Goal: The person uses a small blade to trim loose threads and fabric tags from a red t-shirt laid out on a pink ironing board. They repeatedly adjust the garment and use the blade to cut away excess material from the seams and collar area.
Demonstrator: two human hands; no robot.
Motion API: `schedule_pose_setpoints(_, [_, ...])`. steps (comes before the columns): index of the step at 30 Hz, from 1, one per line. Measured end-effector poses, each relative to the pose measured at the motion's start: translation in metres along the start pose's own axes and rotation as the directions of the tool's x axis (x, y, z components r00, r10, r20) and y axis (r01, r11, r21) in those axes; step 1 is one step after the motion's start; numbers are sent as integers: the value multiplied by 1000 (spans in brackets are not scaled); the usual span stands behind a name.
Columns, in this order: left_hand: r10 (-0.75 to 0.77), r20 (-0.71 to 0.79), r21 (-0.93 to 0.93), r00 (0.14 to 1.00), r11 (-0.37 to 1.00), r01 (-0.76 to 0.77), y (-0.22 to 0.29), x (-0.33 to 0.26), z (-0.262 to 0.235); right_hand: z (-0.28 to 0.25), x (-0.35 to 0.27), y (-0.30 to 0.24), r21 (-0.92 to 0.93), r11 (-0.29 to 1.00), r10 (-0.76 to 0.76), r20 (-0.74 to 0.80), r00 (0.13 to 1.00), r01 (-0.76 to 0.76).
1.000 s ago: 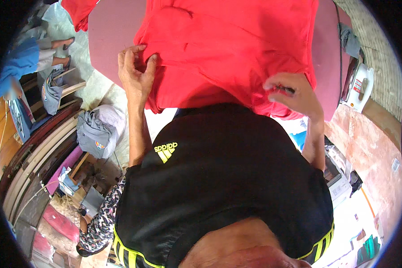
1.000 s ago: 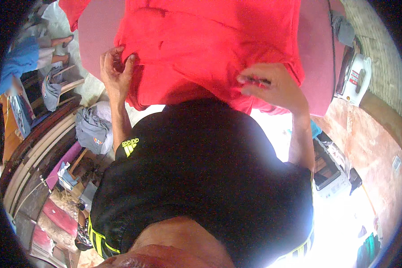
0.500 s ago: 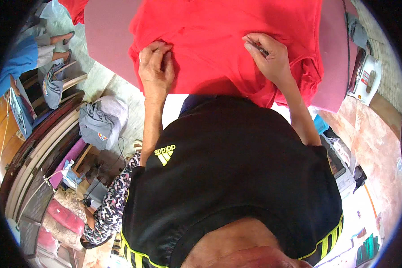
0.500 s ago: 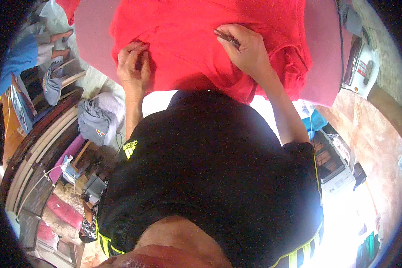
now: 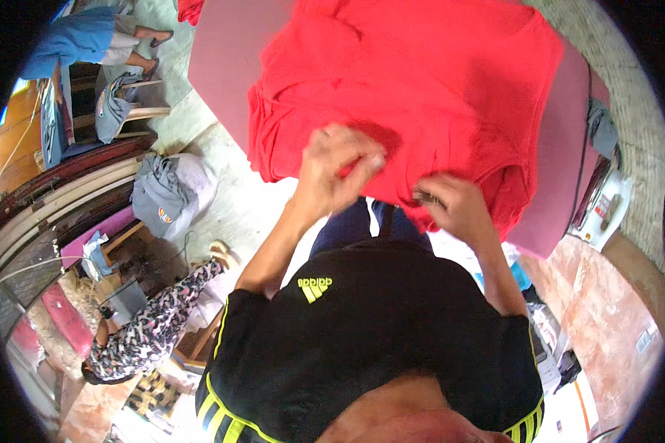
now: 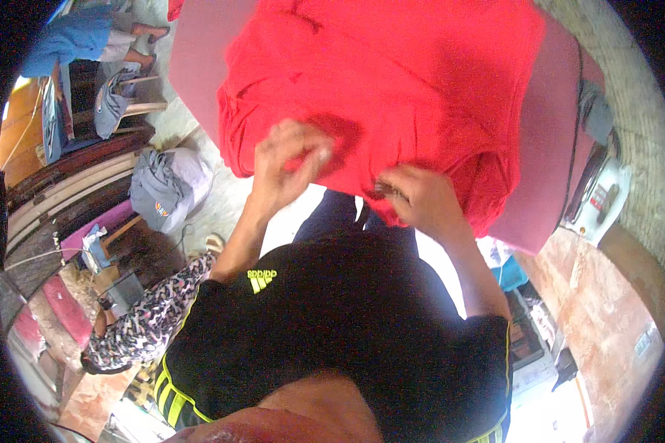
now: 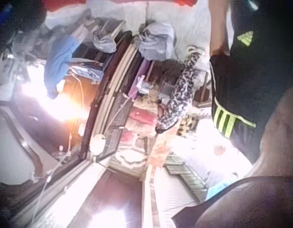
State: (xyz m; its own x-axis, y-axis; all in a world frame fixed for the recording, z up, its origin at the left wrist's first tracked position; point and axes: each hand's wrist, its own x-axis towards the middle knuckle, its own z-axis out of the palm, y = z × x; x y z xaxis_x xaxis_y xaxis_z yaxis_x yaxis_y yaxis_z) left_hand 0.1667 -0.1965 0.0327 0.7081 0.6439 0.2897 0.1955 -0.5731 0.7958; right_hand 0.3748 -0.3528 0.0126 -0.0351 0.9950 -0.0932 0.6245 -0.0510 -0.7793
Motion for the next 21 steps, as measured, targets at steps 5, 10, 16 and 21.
schedule_pose_setpoints(5, [394,123,-865,911,492,-97,111,43,-37,-6,-11,4,60,991,114,42,993,-116])
schedule_pose_setpoints(10, [495,-19,-906,869,358,-224,149,69,-46,-8,-3,4,95,989,109,46,993,-113])
schedule_pose_setpoints(16, [431,-129,-778,893,515,-361,171,72,-49,-5,-1,4,146,953,256,84,963,-266])
schedule_pose_setpoints(21, [260,-236,-438,936,831,-341,180,73,-68,-8,6,11,117,976,163,156,974,-183])
